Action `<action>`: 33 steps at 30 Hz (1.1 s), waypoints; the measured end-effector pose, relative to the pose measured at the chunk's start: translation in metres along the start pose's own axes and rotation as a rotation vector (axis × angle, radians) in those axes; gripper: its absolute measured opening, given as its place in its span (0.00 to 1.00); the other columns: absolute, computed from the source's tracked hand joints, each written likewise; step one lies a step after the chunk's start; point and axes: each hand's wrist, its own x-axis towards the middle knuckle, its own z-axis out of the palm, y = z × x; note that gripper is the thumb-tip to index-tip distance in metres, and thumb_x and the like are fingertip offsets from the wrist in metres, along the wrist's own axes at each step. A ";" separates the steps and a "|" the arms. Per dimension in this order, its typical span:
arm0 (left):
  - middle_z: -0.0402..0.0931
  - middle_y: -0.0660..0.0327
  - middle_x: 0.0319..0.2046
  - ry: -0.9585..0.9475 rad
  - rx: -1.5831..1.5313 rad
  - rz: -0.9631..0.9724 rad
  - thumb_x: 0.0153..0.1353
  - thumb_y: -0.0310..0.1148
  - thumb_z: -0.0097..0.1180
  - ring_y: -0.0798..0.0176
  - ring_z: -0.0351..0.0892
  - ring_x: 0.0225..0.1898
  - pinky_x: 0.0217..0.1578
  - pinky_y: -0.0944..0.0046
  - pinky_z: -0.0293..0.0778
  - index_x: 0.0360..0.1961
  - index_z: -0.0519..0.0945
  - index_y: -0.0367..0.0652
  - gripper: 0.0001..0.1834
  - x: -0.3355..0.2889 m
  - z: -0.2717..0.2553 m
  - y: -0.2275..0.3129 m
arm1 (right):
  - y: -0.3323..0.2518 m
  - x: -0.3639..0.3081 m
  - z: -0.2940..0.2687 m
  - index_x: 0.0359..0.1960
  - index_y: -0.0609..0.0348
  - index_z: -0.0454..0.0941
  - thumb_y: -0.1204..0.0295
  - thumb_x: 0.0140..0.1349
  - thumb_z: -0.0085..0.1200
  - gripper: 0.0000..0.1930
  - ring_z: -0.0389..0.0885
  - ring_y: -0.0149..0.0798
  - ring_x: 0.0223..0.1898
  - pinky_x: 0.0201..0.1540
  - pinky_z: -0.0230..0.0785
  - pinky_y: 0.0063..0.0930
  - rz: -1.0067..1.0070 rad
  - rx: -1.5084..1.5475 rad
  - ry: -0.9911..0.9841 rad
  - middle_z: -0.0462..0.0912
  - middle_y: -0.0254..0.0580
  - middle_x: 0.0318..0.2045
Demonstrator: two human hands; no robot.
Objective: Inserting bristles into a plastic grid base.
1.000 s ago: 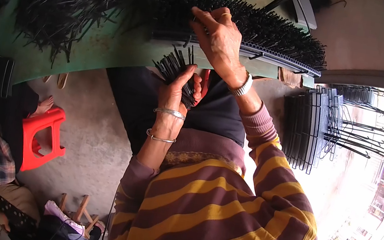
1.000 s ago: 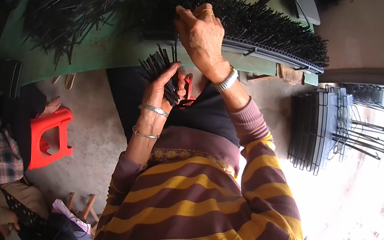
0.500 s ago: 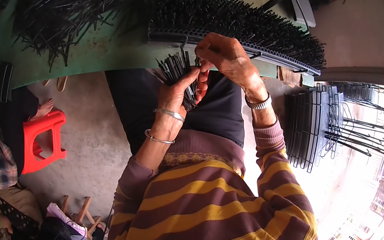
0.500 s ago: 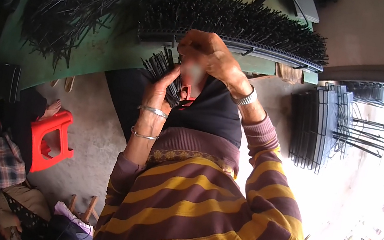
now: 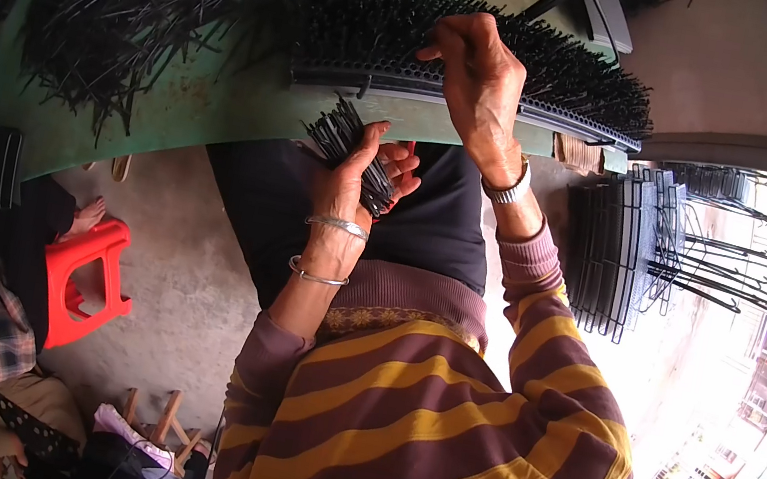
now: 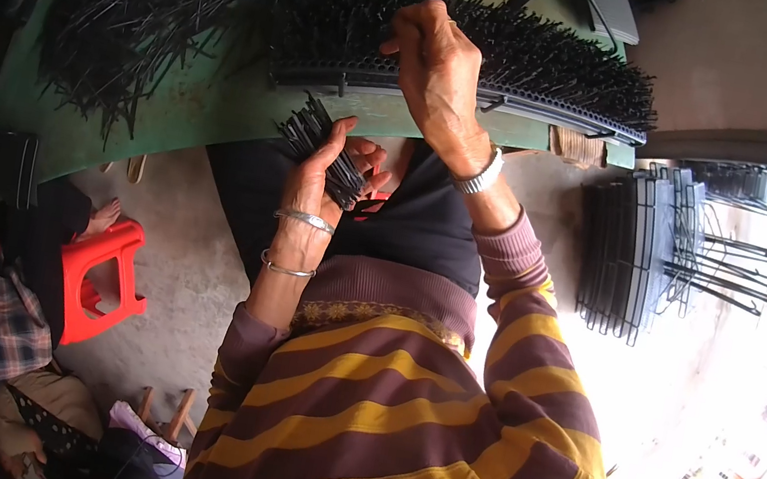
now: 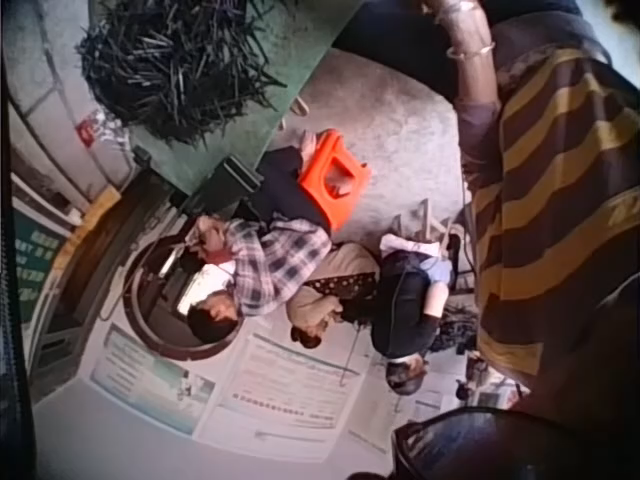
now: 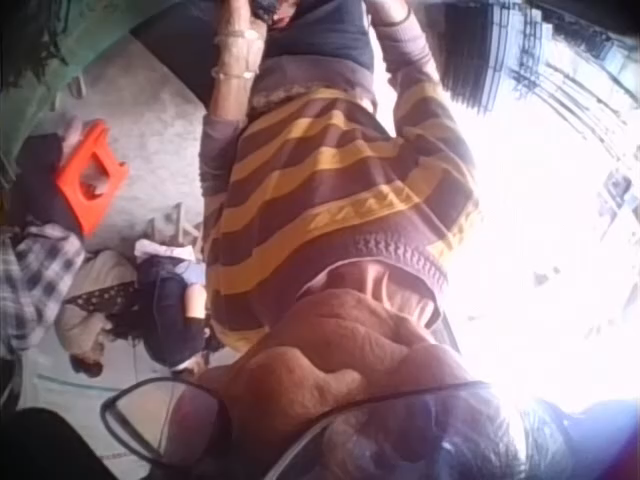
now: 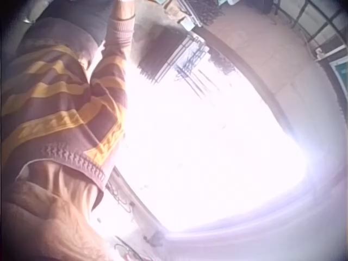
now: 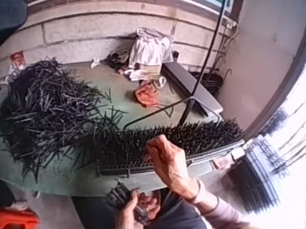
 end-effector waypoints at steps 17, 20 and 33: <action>0.67 0.64 0.18 -0.045 0.037 0.078 0.64 0.41 0.54 0.71 0.61 0.16 0.19 0.68 0.60 0.44 0.75 0.39 0.16 0.001 -0.004 -0.001 | 0.005 0.014 -0.005 0.35 0.64 0.71 0.81 0.62 0.49 0.02 0.83 0.34 0.29 0.29 0.72 0.22 -0.162 -0.120 -0.202 0.79 0.43 0.27; 0.70 0.62 0.19 -0.031 0.020 0.077 0.64 0.41 0.54 0.71 0.62 0.16 0.19 0.68 0.61 0.43 0.75 0.39 0.16 -0.003 0.000 0.001 | 0.006 0.017 -0.007 0.36 0.64 0.72 0.82 0.61 0.49 0.03 0.83 0.34 0.29 0.29 0.72 0.22 -0.197 -0.121 -0.233 0.78 0.42 0.27; 0.77 0.57 0.24 0.021 -0.030 0.070 0.62 0.37 0.56 0.70 0.66 0.17 0.18 0.68 0.64 0.37 0.76 0.38 0.12 0.003 -0.009 -0.005 | 0.013 0.017 -0.005 0.34 0.55 0.78 0.76 0.54 0.59 0.06 0.79 0.38 0.32 0.35 0.70 0.28 -0.477 -0.367 -0.269 0.78 0.36 0.29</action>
